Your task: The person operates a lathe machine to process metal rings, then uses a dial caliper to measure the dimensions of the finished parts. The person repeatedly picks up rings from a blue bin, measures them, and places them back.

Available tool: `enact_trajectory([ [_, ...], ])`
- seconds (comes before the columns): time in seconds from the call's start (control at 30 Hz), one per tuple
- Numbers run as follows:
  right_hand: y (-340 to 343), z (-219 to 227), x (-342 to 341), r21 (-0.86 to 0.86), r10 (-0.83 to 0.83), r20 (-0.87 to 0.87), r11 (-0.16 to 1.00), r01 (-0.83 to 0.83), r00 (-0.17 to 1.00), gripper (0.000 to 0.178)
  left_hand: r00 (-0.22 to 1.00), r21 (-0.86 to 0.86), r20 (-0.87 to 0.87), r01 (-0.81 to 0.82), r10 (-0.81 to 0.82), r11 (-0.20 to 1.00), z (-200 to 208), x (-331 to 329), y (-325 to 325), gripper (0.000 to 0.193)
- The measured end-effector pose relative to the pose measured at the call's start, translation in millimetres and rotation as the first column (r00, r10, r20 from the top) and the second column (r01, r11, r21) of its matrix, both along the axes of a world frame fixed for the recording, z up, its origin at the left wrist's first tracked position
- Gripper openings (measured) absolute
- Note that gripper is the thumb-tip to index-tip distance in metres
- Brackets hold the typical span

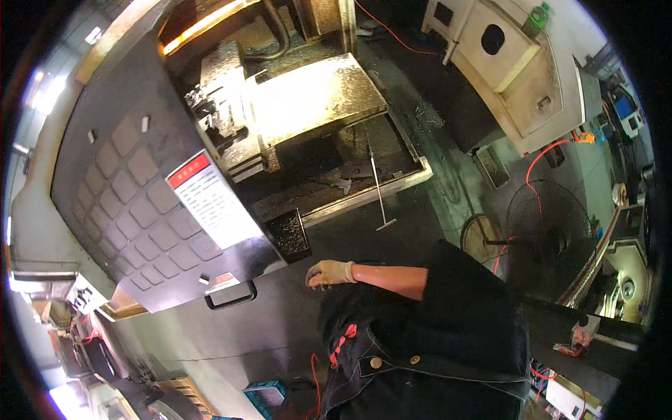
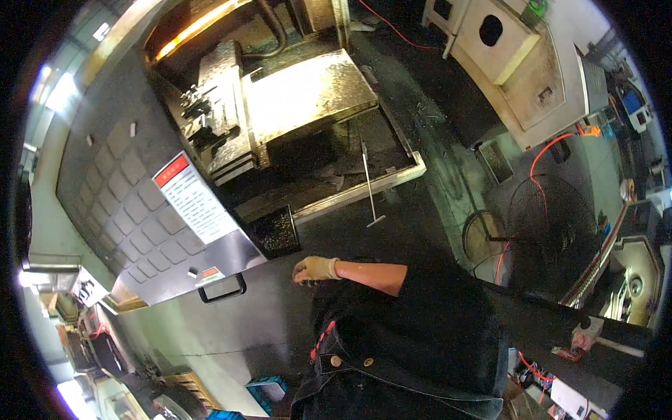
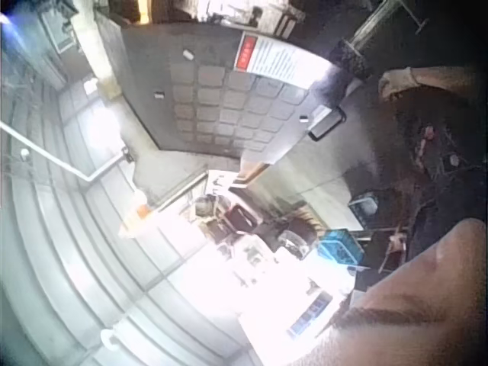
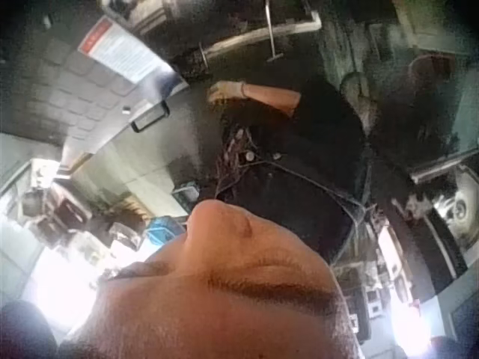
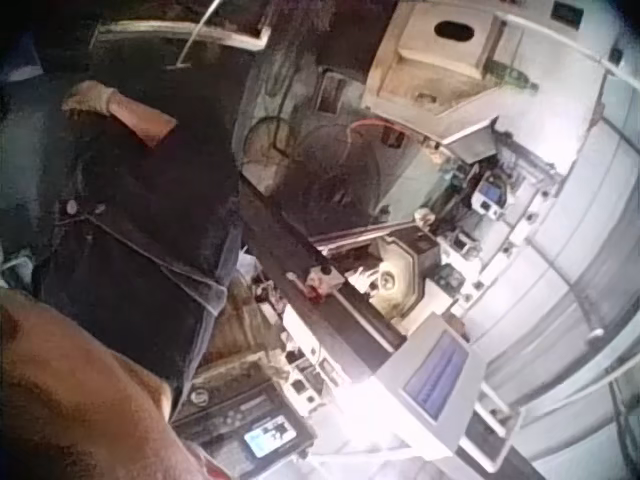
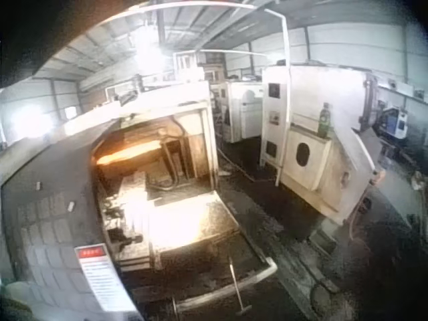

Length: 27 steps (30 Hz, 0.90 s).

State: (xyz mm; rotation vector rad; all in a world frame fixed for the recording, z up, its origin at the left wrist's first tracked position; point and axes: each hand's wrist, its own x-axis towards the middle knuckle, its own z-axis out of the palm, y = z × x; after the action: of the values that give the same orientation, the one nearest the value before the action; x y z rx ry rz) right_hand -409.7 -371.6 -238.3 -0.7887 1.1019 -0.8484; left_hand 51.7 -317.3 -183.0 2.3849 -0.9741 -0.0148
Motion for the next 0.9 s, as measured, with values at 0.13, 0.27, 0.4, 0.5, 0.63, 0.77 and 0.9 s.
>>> enact_trajectory([
  [0.13,14.2,23.2,-34.3,-0.059,-0.382,0.107,0.919,0.389,0.918,0.03,0.998,0.008,0.005,0.059,-0.06,0.998,-0.8,-7.6,-11.0,0.042],
  [0.27,6.6,73.6,-51.6,-0.135,-0.552,0.013,0.825,0.549,0.834,0.038,0.995,0.018,0.013,0.094,-0.094,0.995,-0.1,-6.4,-14.5,0.042],
  [0.4,-18.2,87.9,-36.5,-0.313,-0.421,-0.228,0.885,0.343,0.878,0.047,0.991,0.013,0.009,0.132,-0.132,0.991,-1.4,-6.0,-20.6,0.042],
  [0.5,-22.5,77.9,-26.5,-0.488,-0.495,-0.27,0.81,0.326,0.826,0.051,0.991,0.019,0.014,0.134,-0.134,0.991,-0.1,-3.8,-20.3,0.042],
  [0.63,-27.0,80.8,-26.5,-0.371,-0.405,-0.28,0.882,0.291,0.87,0.048,0.99,0.032,0.025,0.14,-0.141,0.99,-3.0,-1.7,-20.4,0.042],
  [0.77,-37.5,90.6,-14.7,-0.338,-0.382,-0.325,0.901,0.271,0.865,0.044,0.988,0.033,0.028,0.152,-0.152,0.988,-5.4,0.0,-20.3,0.042],
  [0.9,-58.8,90.9,-2.4,-0.413,-0.392,-0.312,0.876,0.248,0.866,0.045,0.986,0.044,0.024,0.164,-0.165,0.986,-9.7,-1.4,-25.7,0.042],
])
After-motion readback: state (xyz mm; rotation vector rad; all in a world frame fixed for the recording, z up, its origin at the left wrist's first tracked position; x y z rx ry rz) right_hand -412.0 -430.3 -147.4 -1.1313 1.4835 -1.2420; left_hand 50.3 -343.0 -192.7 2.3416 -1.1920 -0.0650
